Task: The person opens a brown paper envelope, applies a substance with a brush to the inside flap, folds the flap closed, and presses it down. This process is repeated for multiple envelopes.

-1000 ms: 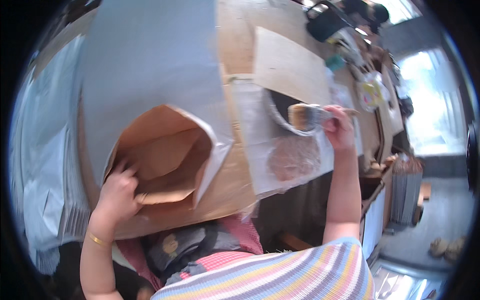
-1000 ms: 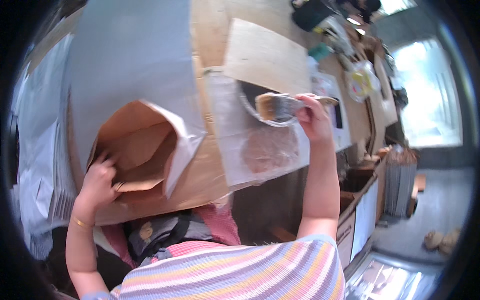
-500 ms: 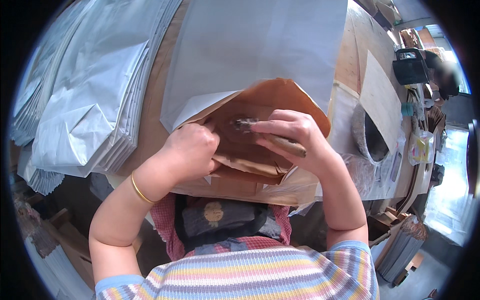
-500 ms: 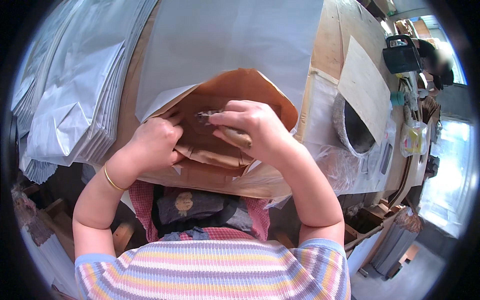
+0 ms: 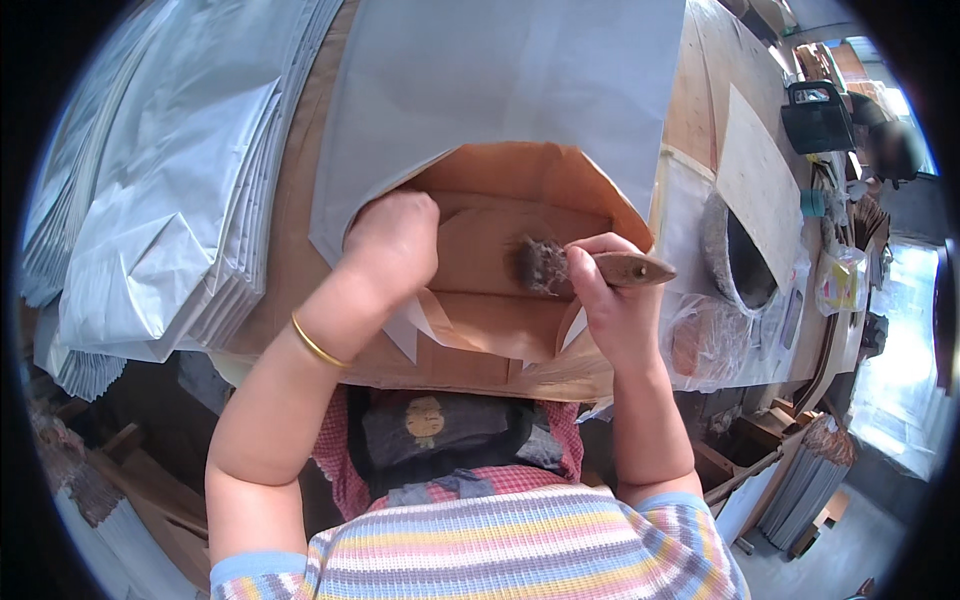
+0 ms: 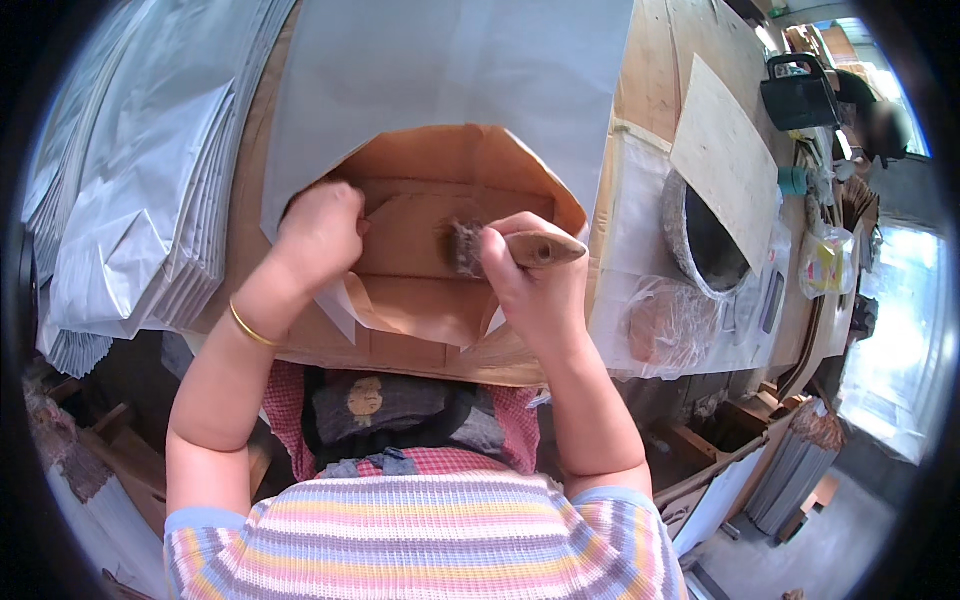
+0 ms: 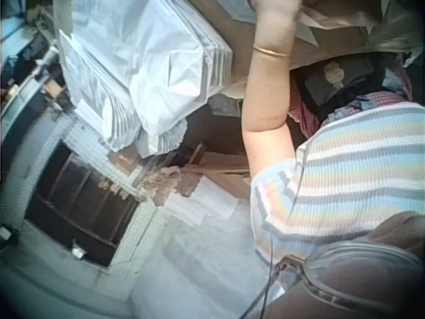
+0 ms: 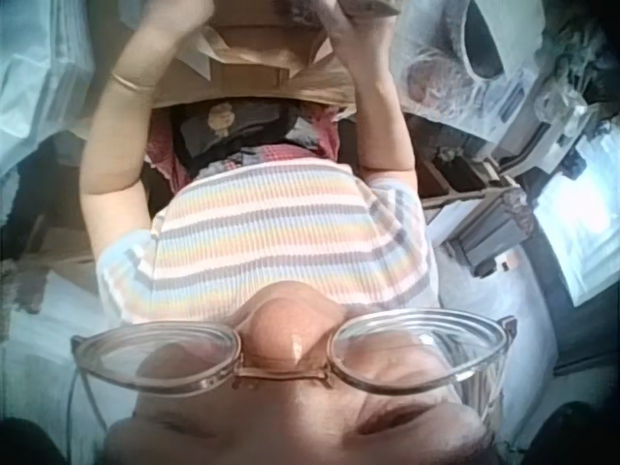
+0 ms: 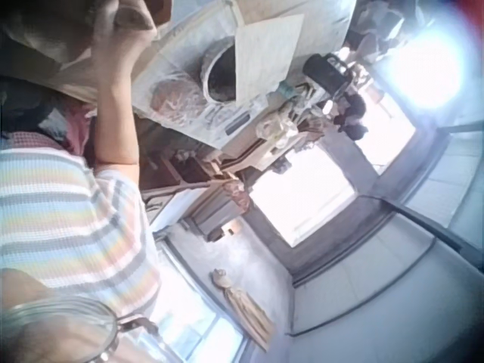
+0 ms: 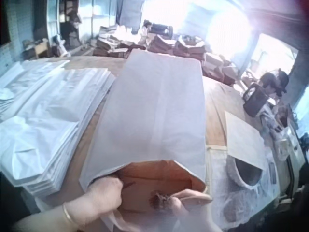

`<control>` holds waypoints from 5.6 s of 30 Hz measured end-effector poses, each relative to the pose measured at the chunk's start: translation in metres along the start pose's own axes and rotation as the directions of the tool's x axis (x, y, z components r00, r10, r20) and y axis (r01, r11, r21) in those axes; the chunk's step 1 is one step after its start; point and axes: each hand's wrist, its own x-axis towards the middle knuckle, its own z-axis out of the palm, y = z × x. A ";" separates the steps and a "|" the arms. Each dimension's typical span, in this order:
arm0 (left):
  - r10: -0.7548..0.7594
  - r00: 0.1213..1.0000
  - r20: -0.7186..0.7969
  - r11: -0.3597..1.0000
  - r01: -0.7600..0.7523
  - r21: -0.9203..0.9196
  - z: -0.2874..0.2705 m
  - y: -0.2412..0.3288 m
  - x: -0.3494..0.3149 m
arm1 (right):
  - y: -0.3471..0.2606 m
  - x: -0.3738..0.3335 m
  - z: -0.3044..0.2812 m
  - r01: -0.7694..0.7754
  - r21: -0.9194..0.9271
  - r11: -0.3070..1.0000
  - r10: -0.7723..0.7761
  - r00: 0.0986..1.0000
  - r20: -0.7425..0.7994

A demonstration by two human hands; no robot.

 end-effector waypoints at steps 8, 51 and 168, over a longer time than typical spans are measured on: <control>-0.176 0.983 -0.055 0.940 0.151 -0.307 -0.003 -0.008 0.023 | -0.004 0.005 0.038 -0.006 0.071 0.997 0.002 0.999 0.050; 0.005 0.828 -0.560 0.979 -0.118 -0.166 0.045 -0.022 -0.016 | 0.090 0.062 0.021 -0.299 0.954 -0.004 -0.293 0.913 0.285; 0.466 0.863 -0.197 0.872 -0.409 0.269 0.032 -0.043 -0.016 | 0.068 -0.035 -0.009 -0.171 0.354 0.920 0.006 0.906 0.422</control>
